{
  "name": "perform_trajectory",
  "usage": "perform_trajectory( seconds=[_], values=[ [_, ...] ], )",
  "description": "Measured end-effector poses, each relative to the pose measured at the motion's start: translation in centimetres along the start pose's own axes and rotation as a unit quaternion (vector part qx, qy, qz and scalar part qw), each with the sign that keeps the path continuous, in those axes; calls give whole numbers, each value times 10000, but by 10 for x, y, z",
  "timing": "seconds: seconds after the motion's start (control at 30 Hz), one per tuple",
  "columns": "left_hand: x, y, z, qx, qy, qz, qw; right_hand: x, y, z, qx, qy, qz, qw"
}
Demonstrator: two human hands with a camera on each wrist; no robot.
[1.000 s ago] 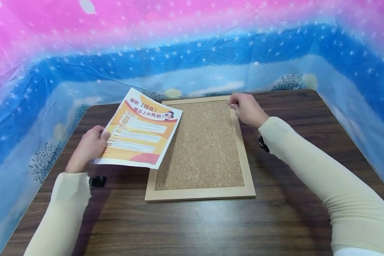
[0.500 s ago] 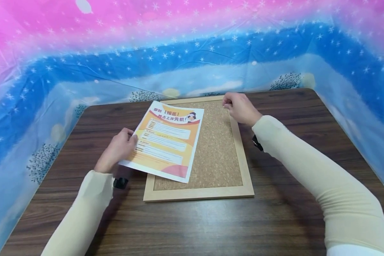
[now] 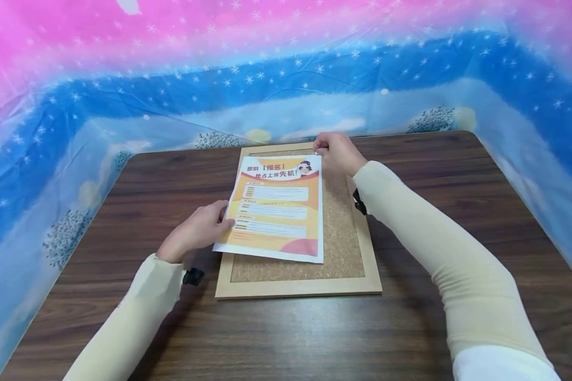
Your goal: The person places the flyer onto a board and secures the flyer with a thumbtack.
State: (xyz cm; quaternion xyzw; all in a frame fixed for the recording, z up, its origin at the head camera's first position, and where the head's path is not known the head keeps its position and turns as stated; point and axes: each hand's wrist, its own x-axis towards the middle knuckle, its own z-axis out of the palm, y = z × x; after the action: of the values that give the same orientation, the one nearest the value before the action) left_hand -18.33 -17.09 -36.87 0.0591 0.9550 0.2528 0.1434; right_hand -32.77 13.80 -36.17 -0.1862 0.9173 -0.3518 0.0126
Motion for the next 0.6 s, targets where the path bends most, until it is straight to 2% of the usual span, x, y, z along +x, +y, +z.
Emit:
perform_trajectory(
  seconds=[0.17,0.3,0.47,0.6],
  values=[
    [2,8,8,-29,-175,253,9995,22,-8,13,249,-140,358,9990],
    [6,15,16,-147,-296,332,9989,35,-12,21,351,-226,519,9978],
    [7,23,22,-113,-379,300,9988,48,-10,31,337,-532,772,9950],
    [8,25,24,-68,-500,281,9983,54,-3,37,201,-574,984,9933]
  ],
)
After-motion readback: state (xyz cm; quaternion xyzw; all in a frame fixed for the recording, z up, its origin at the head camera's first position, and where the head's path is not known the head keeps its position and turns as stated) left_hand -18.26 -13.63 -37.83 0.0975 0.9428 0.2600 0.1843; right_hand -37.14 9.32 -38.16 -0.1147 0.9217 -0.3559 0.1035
